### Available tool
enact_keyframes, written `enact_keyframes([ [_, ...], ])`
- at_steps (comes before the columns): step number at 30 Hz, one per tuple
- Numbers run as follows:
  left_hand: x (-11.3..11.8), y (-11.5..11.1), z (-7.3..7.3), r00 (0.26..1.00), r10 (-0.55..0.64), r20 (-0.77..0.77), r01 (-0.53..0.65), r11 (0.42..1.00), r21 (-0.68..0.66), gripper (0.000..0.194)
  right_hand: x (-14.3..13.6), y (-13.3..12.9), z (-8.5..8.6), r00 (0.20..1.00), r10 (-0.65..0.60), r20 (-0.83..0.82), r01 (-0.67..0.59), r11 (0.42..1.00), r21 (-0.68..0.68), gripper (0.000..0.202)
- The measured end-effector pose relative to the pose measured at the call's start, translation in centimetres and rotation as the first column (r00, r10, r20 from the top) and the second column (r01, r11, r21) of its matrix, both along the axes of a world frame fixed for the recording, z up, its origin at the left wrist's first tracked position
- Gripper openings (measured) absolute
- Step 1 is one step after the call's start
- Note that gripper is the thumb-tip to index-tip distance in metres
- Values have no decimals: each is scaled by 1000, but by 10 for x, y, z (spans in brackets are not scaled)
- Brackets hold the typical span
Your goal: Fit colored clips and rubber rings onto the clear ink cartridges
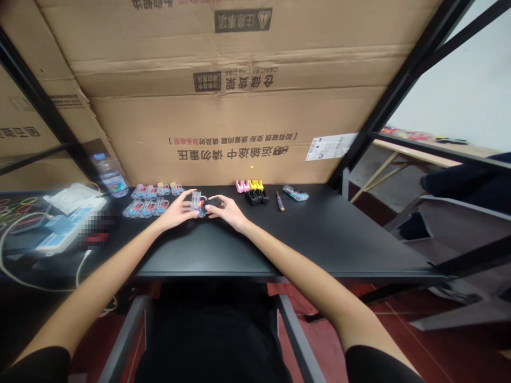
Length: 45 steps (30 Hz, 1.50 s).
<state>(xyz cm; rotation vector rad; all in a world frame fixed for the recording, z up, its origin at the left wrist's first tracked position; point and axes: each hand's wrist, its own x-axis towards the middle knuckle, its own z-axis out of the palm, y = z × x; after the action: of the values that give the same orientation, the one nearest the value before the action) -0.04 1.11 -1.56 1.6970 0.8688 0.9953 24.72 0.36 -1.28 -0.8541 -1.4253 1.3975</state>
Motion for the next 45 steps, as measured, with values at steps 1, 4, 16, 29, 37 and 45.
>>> enact_keyframes([
  [1, 0, 1, 0, 1000, 5, 8, -5, 1000, -8, 89, 0, 0, 0, 1000, 0, 0, 0, 1000, -2, 52],
  [4, 1, 1, 1, 999, 4, 32, -3, 1000, -24, 81, -1, -1, -1, 1000, 1, 0, -1, 1000, -7, 52],
  [16, 0, 2, -4, 999, 8, 40, -7, 1000, -21, 80, -4, -6, -4, 1000, 1, 13, -1, 1000, -2, 49],
  [29, 2, 1, -6, 999, 32, 38, -32, 999, -18, 82, -5, -8, -8, 999, -24, 25, 23, 1000, 15, 51],
  [37, 2, 0, -6, 999, 41, -10, -41, 999, -5, 82, -5, -7, -8, 999, -12, 46, 11, 1000, 20, 49],
  [45, 1, 1, -7, 1000, 23, -10, -23, 1000, 7, 80, -6, -6, -10, 998, -17, 63, 15, 999, 28, 47],
])
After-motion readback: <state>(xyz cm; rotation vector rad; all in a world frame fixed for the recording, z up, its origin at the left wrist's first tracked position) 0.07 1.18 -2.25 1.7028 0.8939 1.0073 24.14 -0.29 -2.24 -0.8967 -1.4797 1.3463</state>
